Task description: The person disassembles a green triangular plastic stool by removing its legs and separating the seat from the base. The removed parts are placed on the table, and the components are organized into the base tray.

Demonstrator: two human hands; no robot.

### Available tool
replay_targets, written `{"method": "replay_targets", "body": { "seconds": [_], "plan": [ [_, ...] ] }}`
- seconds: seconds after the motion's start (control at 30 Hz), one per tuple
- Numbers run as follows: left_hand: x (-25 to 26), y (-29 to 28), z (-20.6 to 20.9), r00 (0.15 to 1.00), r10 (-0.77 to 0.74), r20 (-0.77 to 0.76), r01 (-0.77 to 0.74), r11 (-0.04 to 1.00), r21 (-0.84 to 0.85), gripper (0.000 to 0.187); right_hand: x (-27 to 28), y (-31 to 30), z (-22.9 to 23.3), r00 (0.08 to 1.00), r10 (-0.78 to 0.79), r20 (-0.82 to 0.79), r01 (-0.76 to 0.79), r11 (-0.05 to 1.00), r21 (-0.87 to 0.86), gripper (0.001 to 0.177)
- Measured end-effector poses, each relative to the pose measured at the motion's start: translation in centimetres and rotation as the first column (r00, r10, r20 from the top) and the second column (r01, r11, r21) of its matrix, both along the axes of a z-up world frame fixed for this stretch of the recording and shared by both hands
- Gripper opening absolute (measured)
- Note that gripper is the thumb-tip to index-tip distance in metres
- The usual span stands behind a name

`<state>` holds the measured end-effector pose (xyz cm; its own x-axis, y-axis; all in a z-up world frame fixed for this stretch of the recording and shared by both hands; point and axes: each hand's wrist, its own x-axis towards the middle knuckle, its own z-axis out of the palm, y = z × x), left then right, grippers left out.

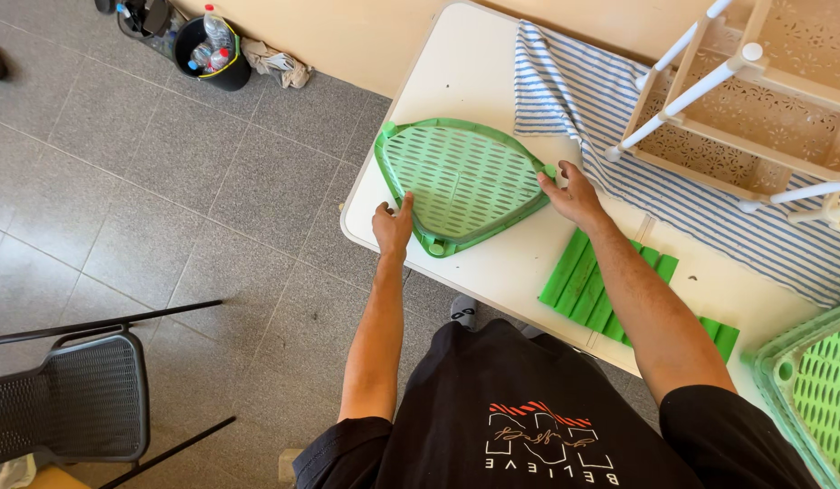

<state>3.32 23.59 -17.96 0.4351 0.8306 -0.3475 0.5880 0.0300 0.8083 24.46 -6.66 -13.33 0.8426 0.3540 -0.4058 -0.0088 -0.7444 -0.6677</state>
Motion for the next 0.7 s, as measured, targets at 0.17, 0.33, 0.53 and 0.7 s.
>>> {"method": "replay_targets", "body": {
  "seconds": [0.17, 0.33, 0.53, 0.7],
  "plan": [
    [0.0, -0.1, 2.4, 0.997, -0.03, 0.07, 0.04, 0.987, -0.155, 0.074, -0.4, 1.2, 0.1, 0.993, -0.059, -0.101, 0.073, 0.987, 0.14, 0.086],
    [-0.3, -0.2, 4.4, 0.986, -0.08, 0.148, 0.11, 0.971, -0.212, 0.057, -0.8, 1.5, 0.5, 0.987, -0.081, -0.136, 0.105, 0.979, 0.176, 0.074],
    [-1.0, -0.5, 8.0, 0.92, -0.136, 0.367, 0.213, 0.961, -0.177, 0.069, -1.2, 0.9, 2.1, 0.974, -0.209, -0.093, 0.228, 0.916, 0.329, 0.074],
    [-1.1, -1.4, 13.0, 0.856, -0.23, 0.463, 0.271, 0.962, -0.024, 0.074, -1.2, -0.3, 4.8, 0.938, -0.291, -0.188, 0.339, 0.66, 0.671, 0.069]
  ]
}}
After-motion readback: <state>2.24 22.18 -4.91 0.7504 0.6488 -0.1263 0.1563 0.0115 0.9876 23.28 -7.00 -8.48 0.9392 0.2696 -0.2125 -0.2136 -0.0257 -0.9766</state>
